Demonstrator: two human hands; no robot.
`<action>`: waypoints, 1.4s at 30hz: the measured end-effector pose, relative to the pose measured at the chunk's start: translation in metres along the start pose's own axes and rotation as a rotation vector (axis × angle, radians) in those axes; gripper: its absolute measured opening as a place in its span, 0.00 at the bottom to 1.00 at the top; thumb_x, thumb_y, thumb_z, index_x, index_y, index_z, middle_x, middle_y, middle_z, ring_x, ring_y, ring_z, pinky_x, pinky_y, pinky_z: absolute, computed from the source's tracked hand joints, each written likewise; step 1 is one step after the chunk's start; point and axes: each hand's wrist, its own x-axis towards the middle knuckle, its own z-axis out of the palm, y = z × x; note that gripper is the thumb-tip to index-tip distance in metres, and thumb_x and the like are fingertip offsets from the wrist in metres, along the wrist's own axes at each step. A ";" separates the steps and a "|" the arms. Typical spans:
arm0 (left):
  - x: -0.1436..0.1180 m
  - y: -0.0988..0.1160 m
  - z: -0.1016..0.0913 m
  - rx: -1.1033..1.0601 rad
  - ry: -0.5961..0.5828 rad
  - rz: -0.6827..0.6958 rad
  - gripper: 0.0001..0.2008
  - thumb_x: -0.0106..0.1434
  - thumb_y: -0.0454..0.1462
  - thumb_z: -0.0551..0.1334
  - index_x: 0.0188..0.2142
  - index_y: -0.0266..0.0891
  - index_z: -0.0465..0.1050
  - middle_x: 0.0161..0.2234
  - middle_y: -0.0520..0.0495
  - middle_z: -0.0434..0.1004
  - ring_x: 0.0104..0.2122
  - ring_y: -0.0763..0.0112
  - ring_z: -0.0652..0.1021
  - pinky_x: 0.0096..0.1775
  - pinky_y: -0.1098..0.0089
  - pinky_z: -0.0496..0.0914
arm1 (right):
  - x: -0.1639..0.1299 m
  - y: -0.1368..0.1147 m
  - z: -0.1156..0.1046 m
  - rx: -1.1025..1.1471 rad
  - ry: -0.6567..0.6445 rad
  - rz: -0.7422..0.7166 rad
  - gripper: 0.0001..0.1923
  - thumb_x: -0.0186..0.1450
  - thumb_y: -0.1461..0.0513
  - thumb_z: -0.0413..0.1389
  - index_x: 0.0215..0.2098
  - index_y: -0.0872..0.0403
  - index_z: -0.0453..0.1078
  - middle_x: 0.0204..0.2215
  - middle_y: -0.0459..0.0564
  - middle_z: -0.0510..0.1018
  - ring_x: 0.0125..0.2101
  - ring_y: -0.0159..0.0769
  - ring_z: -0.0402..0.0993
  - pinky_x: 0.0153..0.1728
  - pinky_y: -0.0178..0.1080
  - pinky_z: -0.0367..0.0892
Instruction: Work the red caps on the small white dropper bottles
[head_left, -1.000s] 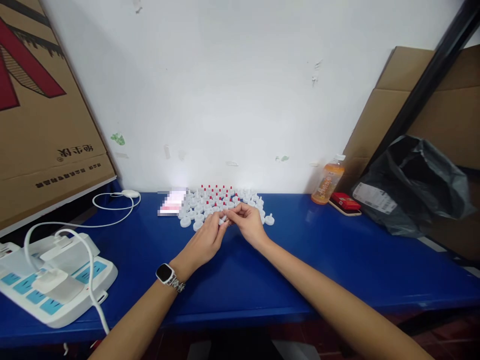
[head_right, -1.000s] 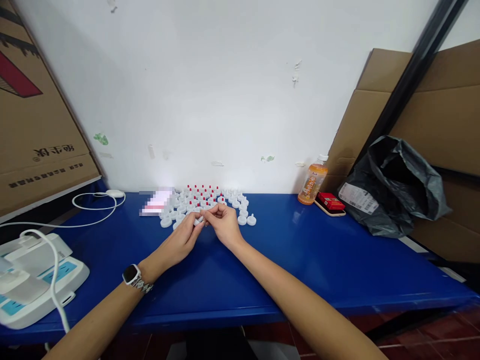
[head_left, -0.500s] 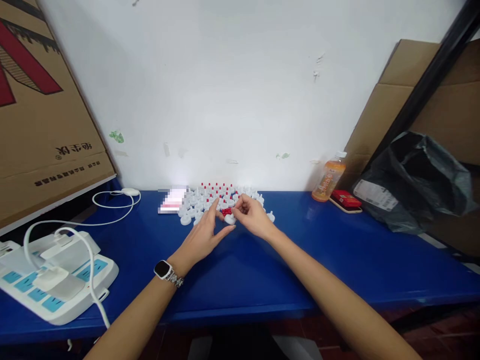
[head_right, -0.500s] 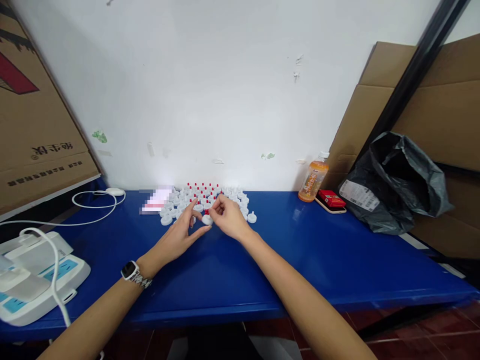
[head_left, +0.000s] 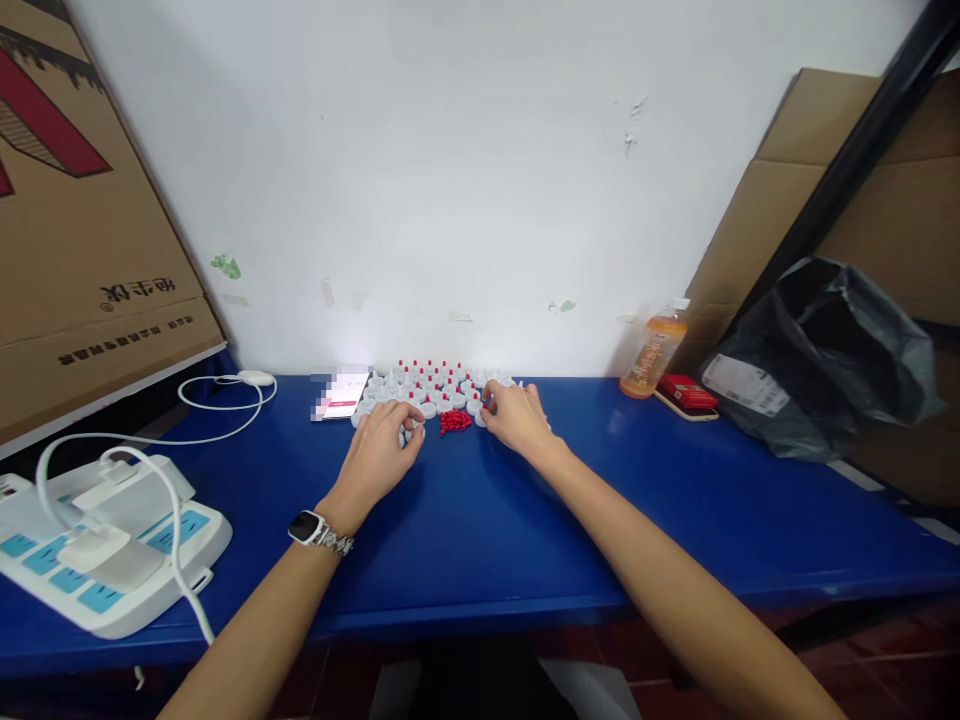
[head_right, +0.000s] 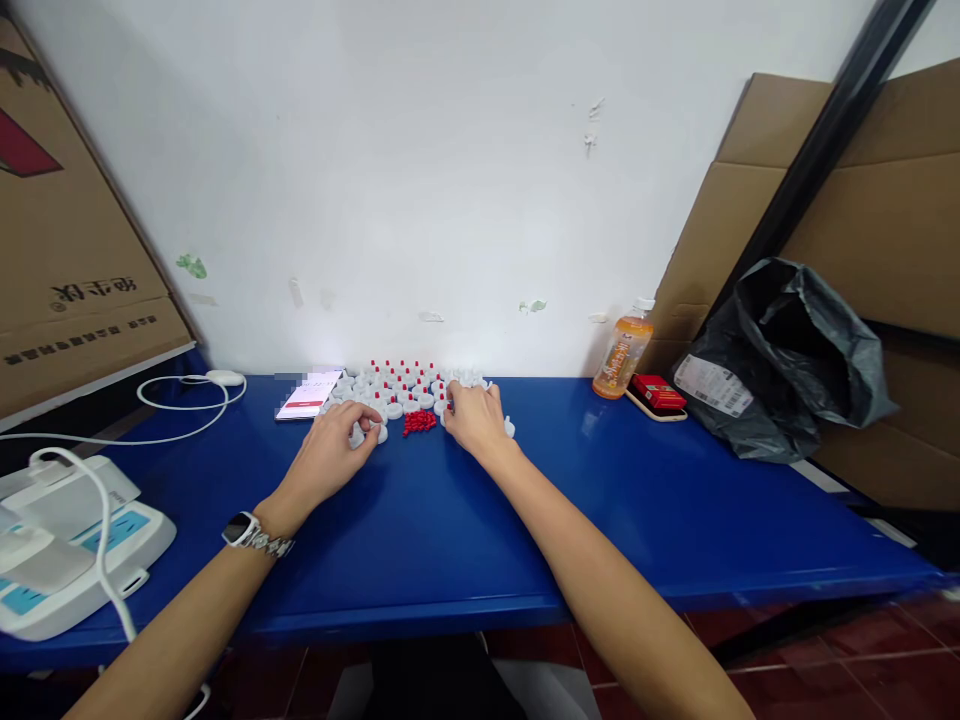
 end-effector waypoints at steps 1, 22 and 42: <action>0.000 -0.002 -0.002 0.017 0.013 -0.018 0.07 0.62 0.36 0.56 0.39 0.42 0.71 0.36 0.47 0.74 0.41 0.59 0.73 0.45 0.59 0.65 | -0.001 0.000 0.000 0.003 0.018 0.000 0.09 0.64 0.62 0.54 0.43 0.53 0.71 0.32 0.52 0.79 0.38 0.43 0.73 0.43 0.43 0.53; -0.005 -0.001 0.007 0.148 0.016 0.019 0.09 0.66 0.42 0.58 0.37 0.43 0.76 0.40 0.43 0.71 0.44 0.54 0.69 0.48 0.54 0.61 | -0.020 -0.035 0.029 0.032 0.039 -0.364 0.06 0.67 0.61 0.56 0.40 0.51 0.76 0.41 0.53 0.72 0.44 0.43 0.63 0.44 0.45 0.55; -0.011 0.024 0.017 -0.503 -0.163 0.051 0.15 0.73 0.45 0.44 0.46 0.42 0.64 0.43 0.46 0.73 0.43 0.65 0.74 0.48 0.63 0.67 | -0.022 -0.027 0.021 1.391 -0.005 0.049 0.16 0.56 0.51 0.65 0.30 0.55 0.73 0.24 0.47 0.78 0.24 0.32 0.72 0.29 0.36 0.67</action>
